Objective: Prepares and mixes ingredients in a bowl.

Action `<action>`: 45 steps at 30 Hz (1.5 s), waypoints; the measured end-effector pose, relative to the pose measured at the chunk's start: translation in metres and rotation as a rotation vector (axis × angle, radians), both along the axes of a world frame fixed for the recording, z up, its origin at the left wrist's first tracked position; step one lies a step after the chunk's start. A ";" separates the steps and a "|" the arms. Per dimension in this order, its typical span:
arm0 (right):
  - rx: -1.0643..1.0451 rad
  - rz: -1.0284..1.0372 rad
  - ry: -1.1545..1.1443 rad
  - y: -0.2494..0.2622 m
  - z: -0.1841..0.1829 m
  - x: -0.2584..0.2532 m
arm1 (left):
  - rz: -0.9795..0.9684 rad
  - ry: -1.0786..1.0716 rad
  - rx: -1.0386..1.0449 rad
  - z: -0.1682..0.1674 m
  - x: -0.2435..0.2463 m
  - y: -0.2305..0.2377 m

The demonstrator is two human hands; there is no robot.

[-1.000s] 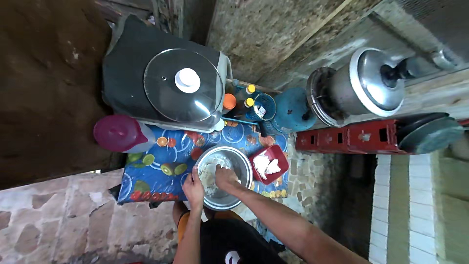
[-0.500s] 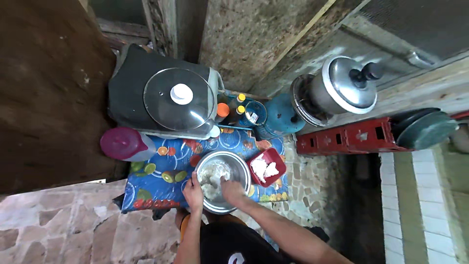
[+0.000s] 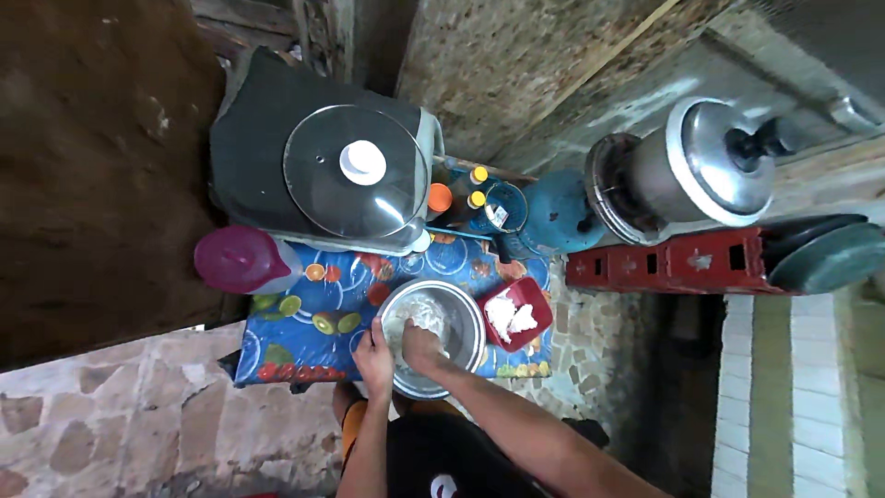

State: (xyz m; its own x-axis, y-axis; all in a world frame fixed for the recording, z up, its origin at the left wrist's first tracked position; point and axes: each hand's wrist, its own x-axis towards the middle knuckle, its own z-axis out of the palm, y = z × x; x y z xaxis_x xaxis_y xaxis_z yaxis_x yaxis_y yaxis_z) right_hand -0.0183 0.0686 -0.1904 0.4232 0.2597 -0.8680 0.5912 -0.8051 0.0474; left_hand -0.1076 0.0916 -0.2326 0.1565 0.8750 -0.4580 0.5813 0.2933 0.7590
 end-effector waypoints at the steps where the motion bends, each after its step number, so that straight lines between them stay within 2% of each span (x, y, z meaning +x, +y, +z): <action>1: -0.010 0.031 0.017 -0.005 0.001 -0.003 | 0.000 0.002 -0.002 -0.001 -0.002 -0.001; 5: -0.014 0.098 0.047 -0.032 0.017 0.002 | 0.006 -0.029 -0.038 0.002 0.001 -0.001; 9: 0.054 -0.174 -0.127 -0.036 0.009 0.056 | 0.000 -0.038 -0.032 0.004 0.000 0.001; 11: 0.075 -0.244 -0.167 -0.027 -0.001 0.067 | -0.010 -0.026 -0.033 0.003 0.001 0.002; 13: 0.075 -0.210 -0.106 -0.014 -0.004 0.056 | -0.013 -0.021 -0.023 0.001 0.002 0.002; 17: 0.013 0.038 -0.011 -0.001 -0.004 0.009 | 0.006 -0.028 0.011 -0.003 -0.001 0.001; 20: 0.003 0.152 0.036 -0.013 0.004 0.007 | -0.014 -0.021 0.005 -0.002 -0.002 0.001; 23: 0.063 0.039 -0.039 -0.018 0.014 0.032 | -0.025 -0.029 -0.009 0.000 -0.002 0.004; 27: 0.041 -0.124 -0.173 -0.022 -0.002 0.058 | -0.010 -0.039 -0.006 -0.003 -0.002 0.003; 35: 0.006 0.056 -0.020 -0.010 0.000 0.019 | 0.010 -0.032 -0.005 -0.001 0.002 0.000; 38: -0.007 0.112 0.026 -0.020 0.001 0.000 | 0.014 -0.013 -0.006 0.001 0.001 0.001; 41: -0.003 0.212 0.061 -0.033 0.004 0.007 | 0.008 -0.020 0.004 0.000 0.001 0.001; 43: 0.016 0.178 0.035 -0.039 0.012 0.018 | -0.006 -0.028 0.004 -0.001 0.001 0.000; 45: 0.053 0.046 -0.068 -0.039 0.015 0.036 | -0.009 -0.027 0.002 0.000 0.001 0.002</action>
State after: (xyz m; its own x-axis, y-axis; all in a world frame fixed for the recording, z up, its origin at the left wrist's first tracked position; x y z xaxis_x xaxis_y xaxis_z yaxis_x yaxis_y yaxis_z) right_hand 0.0179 0.0291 -0.1749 0.4671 0.3249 -0.8224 0.6245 -0.7796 0.0467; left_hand -0.1064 0.0936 -0.2329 0.1764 0.8745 -0.4518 0.5628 0.2869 0.7752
